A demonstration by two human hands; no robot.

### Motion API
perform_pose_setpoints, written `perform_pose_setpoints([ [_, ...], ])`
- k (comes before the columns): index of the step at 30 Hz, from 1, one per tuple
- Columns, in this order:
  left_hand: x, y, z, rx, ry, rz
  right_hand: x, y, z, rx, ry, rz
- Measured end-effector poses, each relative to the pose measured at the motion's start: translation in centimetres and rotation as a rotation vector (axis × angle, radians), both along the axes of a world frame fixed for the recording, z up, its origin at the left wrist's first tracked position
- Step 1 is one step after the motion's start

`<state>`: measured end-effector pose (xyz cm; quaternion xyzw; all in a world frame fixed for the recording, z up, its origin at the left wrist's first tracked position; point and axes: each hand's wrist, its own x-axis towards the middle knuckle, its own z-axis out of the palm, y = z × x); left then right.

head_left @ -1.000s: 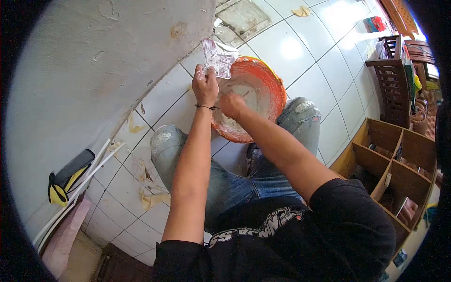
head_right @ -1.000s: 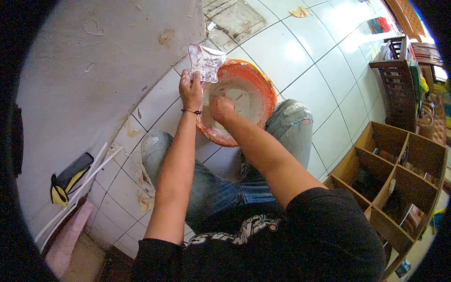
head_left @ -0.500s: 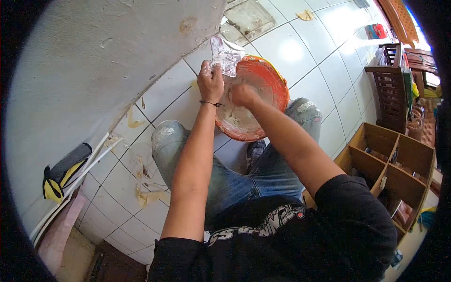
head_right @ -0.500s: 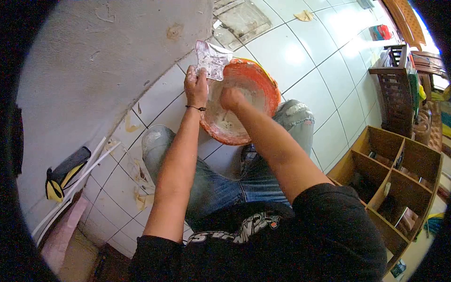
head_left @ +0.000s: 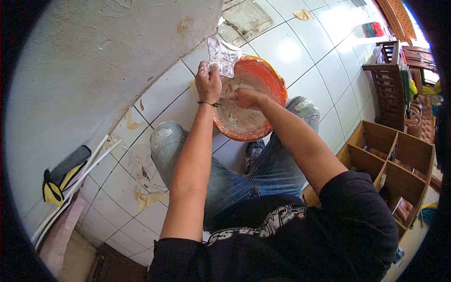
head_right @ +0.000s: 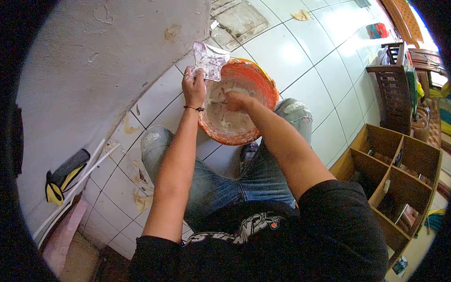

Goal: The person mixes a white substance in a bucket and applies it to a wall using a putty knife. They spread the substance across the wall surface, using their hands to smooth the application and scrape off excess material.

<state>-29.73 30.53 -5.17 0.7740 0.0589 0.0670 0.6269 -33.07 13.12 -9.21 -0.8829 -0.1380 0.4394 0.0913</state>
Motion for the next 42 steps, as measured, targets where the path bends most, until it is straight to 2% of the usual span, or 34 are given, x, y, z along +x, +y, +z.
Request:
perform_pose_setpoints([
  [2, 0.3, -0.1, -0.2, -0.049, 0.0, -0.001, -1.5, -1.5, -5.3, 0.284, -0.285, 0.136],
  [3, 0.2, -0.1, -0.2, -0.009, -0.052, 0.016, -1.3, -0.8, -3.8, 0.286, -0.284, 0.138],
  [5, 0.1, -0.1, 0.3, 0.032, -0.101, 0.039, -0.2, 1.8, 0.7, 0.155, -0.114, 0.034],
  [6, 0.0, -0.2, 0.9, 0.004, -0.049, 0.044, -0.4, 2.8, 0.5, 0.154, -0.109, 0.031],
  [8, 0.0, -0.4, 0.2, -0.007, 0.027, 0.038, -0.4, 4.0, 0.5, 0.049, -0.041, 0.399],
  [9, 0.0, -0.3, 0.3, -0.011, 0.022, 0.036, -0.2, 4.1, 1.4, 0.043, -0.046, 0.398],
  [11, -0.1, -0.1, 0.5, 0.047, 0.012, 0.004, 0.2, 4.5, 4.3, -0.051, 0.205, 0.485],
  [12, 0.0, -0.5, -0.5, -0.067, 0.035, 0.041, 0.8, 4.2, 5.3, -0.055, 0.201, 0.489],
  [13, 0.2, -0.5, -0.4, -0.068, 0.032, 0.048, 1.6, 3.6, 5.8, -0.04, 0.137, 0.469],
  [15, 0.0, -0.1, -0.1, 0.112, -0.014, 0.014, 2.6, 3.5, 5.9, -0.021, 0.088, 0.461],
  [16, -0.3, -0.2, 0.8, 0.117, -0.078, 0.041, 2.8, 3.6, 5.7, -0.058, -0.015, 0.409],
  [18, -0.1, -0.2, 0.2, 0.073, -0.024, 0.019, 2.4, 4.3, 5.1, -0.136, -0.181, 0.304],
  [22, -0.1, 0.0, 0.5, 0.065, -0.023, 0.007, -1.1, 5.4, 2.1, -0.144, -0.239, 0.296],
  [24, -0.1, -0.2, 0.3, -0.011, 0.006, 0.016, -2.8, 5.2, 0.9, -0.153, -0.065, 0.419],
  [25, -0.1, -0.3, -0.1, -0.087, 0.033, 0.018, -3.5, 5.1, 0.8, -0.156, -0.065, 0.424],
  [27, 0.1, -0.2, 0.0, -0.058, 0.022, 0.017, -4.2, 4.8, 0.7, -0.105, 0.017, 0.381],
  [28, 0.0, -0.2, 0.5, -0.004, -0.011, 0.024, -4.0, 5.0, 0.5, -0.069, 0.138, 0.348],
  [29, -0.1, -0.2, 1.1, 0.051, -0.047, 0.029, -3.6, 4.9, 0.5, -0.072, 0.134, 0.347],
  [31, -0.1, -0.2, 1.1, 0.062, -0.05, 0.033, -2.2, 4.0, 0.8, -0.034, 0.316, 0.265],
  [32, -0.1, -0.2, 1.0, 0.078, -0.047, 0.033, -0.3, 3.5, 0.7, 0.005, 0.329, 1.164],
  [33, 0.0, -0.2, 0.8, 0.079, -0.053, 0.035, 1.6, 1.8, -0.6, 0.002, 0.323, 1.166],
  [35, -0.1, -0.2, 0.3, 0.031, 0.02, 0.029, 3.8, -1.7, -4.2, 0.453, 0.214, 0.746],
  [36, -0.2, -0.1, 0.3, 0.032, 0.027, 0.035, 4.4, -1.4, -3.7, 0.456, 0.221, 0.75],
  [38, -0.1, 0.0, 0.6, 0.072, -0.024, 0.025, 5.6, -0.2, -1.6, -0.017, 0.076, 0.357],
  [39, -0.2, -0.1, 0.5, 0.072, -0.024, 0.018, 5.3, 0.4, -1.6, -0.017, 0.075, 0.349],
  [41, 0.0, -0.2, 0.2, 0.053, -0.022, 0.033, 4.5, 2.4, -1.7, 0.044, 0.227, 0.065],
  [42, 0.1, -0.2, 0.1, 0.111, -0.106, 0.055, 3.6, 4.4, -1.4, -0.011, 0.166, 0.172],
])
